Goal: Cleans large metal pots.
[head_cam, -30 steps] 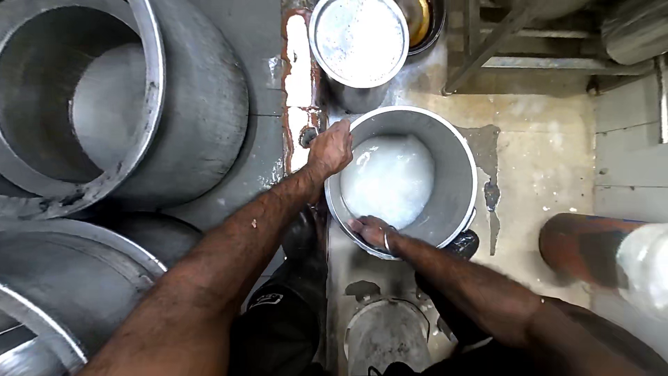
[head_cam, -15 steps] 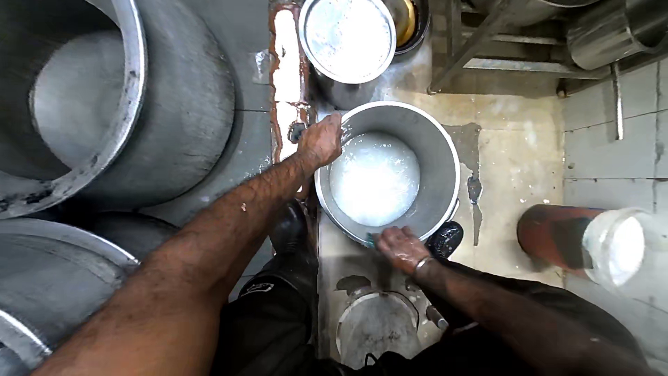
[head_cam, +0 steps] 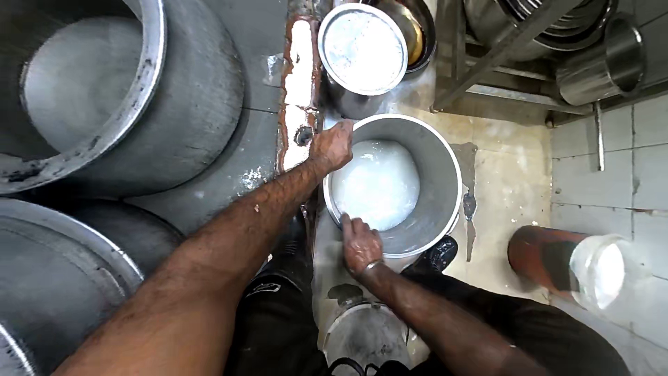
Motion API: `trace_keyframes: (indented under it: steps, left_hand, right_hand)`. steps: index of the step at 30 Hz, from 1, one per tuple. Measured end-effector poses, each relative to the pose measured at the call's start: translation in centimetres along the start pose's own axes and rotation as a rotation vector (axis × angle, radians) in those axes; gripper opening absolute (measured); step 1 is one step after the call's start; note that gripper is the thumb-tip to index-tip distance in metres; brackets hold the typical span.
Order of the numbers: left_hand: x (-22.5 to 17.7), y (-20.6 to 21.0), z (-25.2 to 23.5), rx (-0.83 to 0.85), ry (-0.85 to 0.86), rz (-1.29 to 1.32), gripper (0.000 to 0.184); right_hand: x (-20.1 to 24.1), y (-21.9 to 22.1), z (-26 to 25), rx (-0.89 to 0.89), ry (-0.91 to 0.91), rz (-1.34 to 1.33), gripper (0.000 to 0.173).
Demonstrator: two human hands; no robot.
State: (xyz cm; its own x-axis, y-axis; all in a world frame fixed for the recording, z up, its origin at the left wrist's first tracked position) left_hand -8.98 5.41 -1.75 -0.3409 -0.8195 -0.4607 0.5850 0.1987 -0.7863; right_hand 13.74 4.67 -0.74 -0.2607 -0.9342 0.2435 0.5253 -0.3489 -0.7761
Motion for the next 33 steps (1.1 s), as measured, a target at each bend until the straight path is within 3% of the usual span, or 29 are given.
trace_keyframes:
  steps: [2,4,7,11,16,19,21,24,26,29,33]
  left_hand:
    - [0.2,-0.1,-0.1,-0.002,0.003,0.010,0.038]
    - [0.1,0.1,0.1,0.003,0.005,0.014,0.039]
    - [0.0,-0.1,0.0,-0.003,0.007,0.002,0.040]
    - [0.0,-0.1,0.1,-0.001,0.002,0.002,0.036]
    - [0.2,0.1,0.2,-0.007,0.010,-0.003,0.037]
    - [0.5,0.1,0.1,-0.021,0.018,-0.014,0.038]
    - [0.4,0.0,0.2,-0.024,0.033,0.001,0.036]
    - [0.1,-0.2,0.2,-0.015,0.031,0.028,0.035]
    - [0.1,-0.4,-0.1,-0.024,0.030,0.037,0.036]
    - [0.3,-0.3,-0.3,-0.043,0.050,0.038,0.036]
    - [0.4,-0.4,-0.3,-0.054,0.051,0.024,0.037]
  right_hand:
    - [4.0,-1.8,-2.7,-0.217,0.004,-0.020,0.064]
    - [6.3,-2.3,-4.2,-0.399,-0.028,0.056,0.057]
    - [6.6,-1.6,-3.7,-0.479,-0.143,0.180,0.054]
    - [3.7,2.2,0.8,-0.358,-0.359,0.341,0.062]
    - [-4.1,4.4,6.0,0.045,-0.401,0.441,0.044]
    - [-9.8,3.6,7.8,0.139,-0.412,0.496,0.036]
    - [-11.0,2.6,7.9,0.130,-0.462,0.533,0.032]
    - [-9.3,2.8,7.4,0.091,-0.423,0.436,0.034]
    - [-5.9,3.0,6.1,0.087,-0.328,0.315,0.048]
    - [0.9,1.9,2.6,-0.044,-0.190,0.187,0.067]
    - [4.9,-1.0,-1.6,-0.267,-0.128,0.161,0.070]
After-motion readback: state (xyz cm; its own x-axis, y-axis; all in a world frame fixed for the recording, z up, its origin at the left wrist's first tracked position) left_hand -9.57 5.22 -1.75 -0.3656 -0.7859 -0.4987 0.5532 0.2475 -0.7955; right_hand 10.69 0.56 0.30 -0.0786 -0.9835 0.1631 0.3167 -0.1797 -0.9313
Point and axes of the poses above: each hand's wrist, its own z-axis away from the middle knuckle, its own y-axis out of the palm, x = y × z, the point moved 8 cm from there along -z, towards the middle knuckle, and after that the axes turned 4 degrees about z, right-handed, at the moved point
